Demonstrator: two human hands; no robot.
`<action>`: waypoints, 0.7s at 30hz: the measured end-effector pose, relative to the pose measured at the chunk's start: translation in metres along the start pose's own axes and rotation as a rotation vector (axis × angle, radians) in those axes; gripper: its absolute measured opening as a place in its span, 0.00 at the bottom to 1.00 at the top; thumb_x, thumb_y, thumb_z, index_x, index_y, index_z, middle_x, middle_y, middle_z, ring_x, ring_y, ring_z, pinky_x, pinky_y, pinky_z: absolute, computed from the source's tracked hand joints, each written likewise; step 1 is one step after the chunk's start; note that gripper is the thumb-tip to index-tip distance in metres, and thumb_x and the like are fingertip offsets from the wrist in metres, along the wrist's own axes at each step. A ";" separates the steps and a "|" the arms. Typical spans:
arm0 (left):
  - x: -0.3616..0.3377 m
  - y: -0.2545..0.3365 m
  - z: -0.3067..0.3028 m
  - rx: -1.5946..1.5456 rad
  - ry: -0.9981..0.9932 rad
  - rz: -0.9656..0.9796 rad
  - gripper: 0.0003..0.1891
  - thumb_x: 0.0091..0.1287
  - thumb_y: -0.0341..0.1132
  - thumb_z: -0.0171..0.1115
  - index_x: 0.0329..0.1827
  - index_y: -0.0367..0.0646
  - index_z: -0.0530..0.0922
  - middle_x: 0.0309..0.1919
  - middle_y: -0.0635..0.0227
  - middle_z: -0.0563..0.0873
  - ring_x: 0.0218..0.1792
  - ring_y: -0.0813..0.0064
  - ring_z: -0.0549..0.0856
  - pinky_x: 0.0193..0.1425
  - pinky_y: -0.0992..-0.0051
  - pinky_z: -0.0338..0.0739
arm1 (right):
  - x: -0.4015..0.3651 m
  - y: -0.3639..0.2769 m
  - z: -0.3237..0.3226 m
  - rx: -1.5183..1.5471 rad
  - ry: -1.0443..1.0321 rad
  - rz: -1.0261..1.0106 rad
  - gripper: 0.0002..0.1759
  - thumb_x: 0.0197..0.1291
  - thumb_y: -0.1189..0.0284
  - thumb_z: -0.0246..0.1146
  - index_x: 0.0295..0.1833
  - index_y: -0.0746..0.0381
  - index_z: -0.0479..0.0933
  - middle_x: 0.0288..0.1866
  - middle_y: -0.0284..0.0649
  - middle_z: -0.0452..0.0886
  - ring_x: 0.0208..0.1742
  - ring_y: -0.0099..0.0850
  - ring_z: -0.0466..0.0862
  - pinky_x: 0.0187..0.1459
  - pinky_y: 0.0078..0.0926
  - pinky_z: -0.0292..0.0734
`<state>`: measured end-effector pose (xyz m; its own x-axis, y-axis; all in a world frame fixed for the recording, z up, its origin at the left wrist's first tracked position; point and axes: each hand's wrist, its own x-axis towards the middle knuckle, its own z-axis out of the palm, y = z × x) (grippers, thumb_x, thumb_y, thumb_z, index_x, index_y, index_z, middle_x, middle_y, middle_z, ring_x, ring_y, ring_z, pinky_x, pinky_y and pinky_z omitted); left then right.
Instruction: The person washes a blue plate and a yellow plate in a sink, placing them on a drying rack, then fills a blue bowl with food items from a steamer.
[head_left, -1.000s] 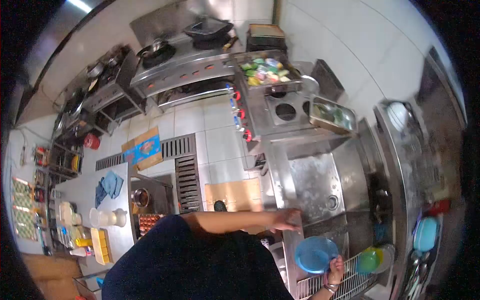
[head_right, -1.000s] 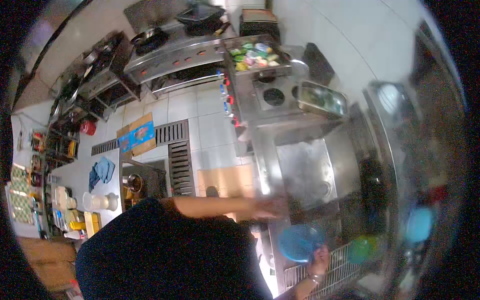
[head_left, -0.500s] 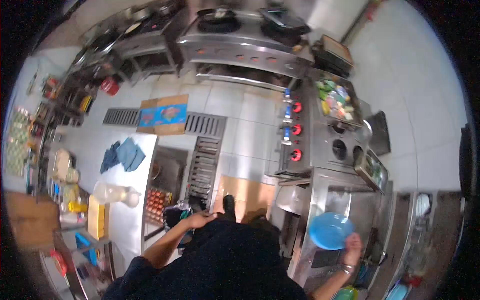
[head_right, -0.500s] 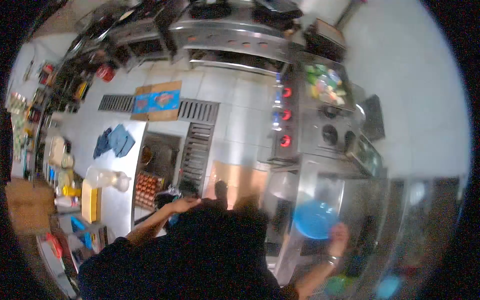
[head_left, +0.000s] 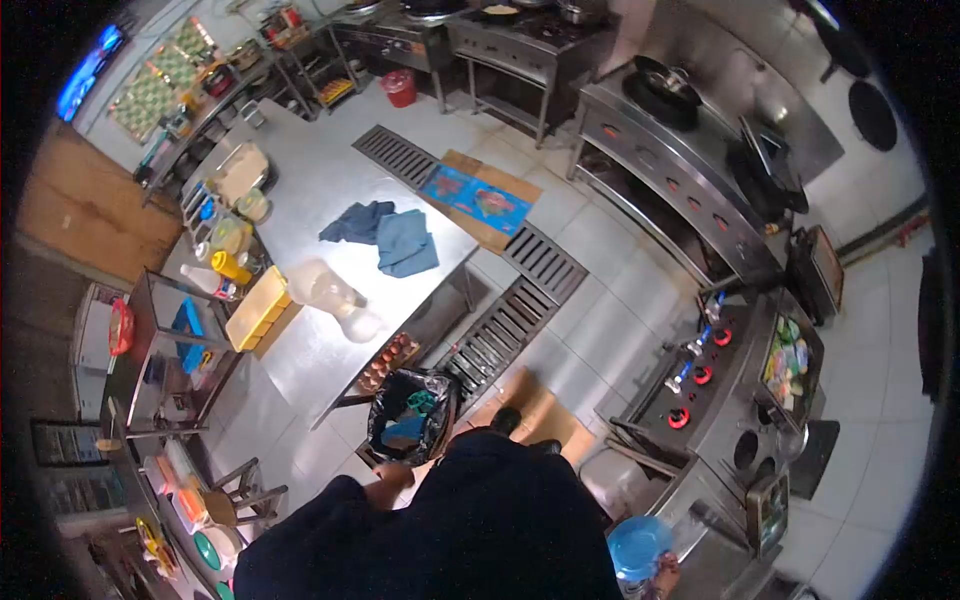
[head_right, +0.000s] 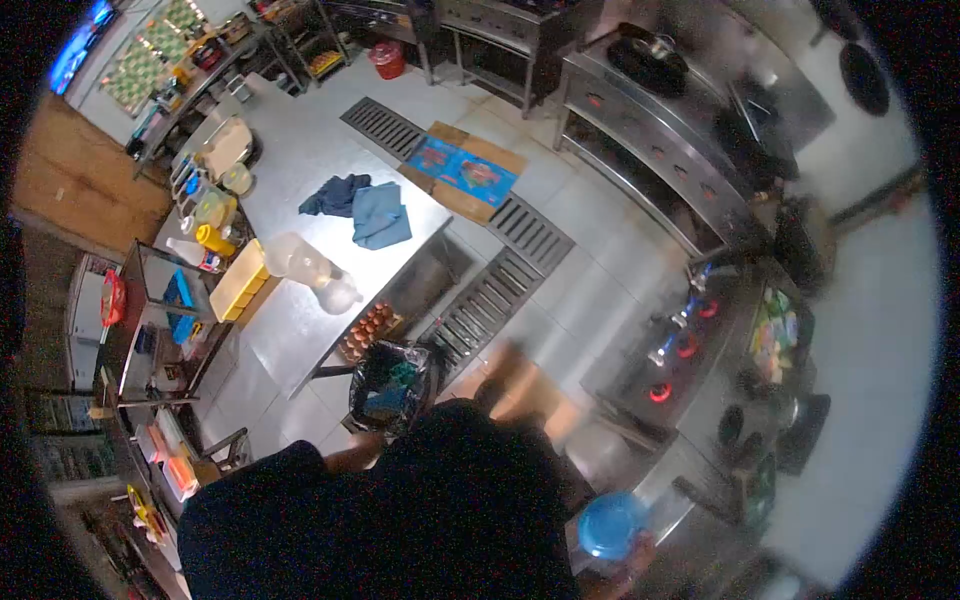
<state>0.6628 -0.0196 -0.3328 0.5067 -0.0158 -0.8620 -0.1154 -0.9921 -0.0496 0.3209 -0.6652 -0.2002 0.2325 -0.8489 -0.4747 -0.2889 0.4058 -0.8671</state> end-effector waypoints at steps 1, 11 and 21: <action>-0.005 -0.003 0.007 -0.015 -0.046 -0.021 0.28 0.66 0.60 0.54 0.49 0.43 0.83 0.46 0.54 0.85 0.43 0.54 0.86 0.42 0.57 0.81 | 0.004 -0.005 0.001 -0.001 -0.004 -0.007 0.29 0.59 0.54 0.64 0.59 0.62 0.72 0.56 0.42 0.77 0.54 0.39 0.77 0.55 0.40 0.75; 0.085 0.063 -0.048 -0.183 0.054 -0.229 0.25 0.66 0.57 0.56 0.47 0.42 0.81 0.36 0.58 0.81 0.35 0.61 0.82 0.34 0.62 0.79 | -0.043 0.007 -0.024 0.043 0.082 -0.021 0.32 0.60 0.52 0.63 0.60 0.64 0.71 0.57 0.41 0.76 0.55 0.37 0.76 0.58 0.38 0.73; 0.113 0.085 -0.122 -0.401 -0.106 -0.110 0.22 0.67 0.54 0.58 0.46 0.42 0.79 0.26 0.61 0.76 0.27 0.69 0.78 0.27 0.66 0.77 | -0.084 0.015 -0.026 0.284 0.098 -0.007 0.41 0.59 0.44 0.61 0.65 0.66 0.67 0.62 0.42 0.72 0.60 0.36 0.73 0.62 0.37 0.68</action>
<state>0.8142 -0.1210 -0.3729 0.4042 0.0853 -0.9107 0.2865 -0.9573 0.0375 0.2727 -0.5967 -0.1691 0.1390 -0.8751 -0.4636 -0.0130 0.4665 -0.8844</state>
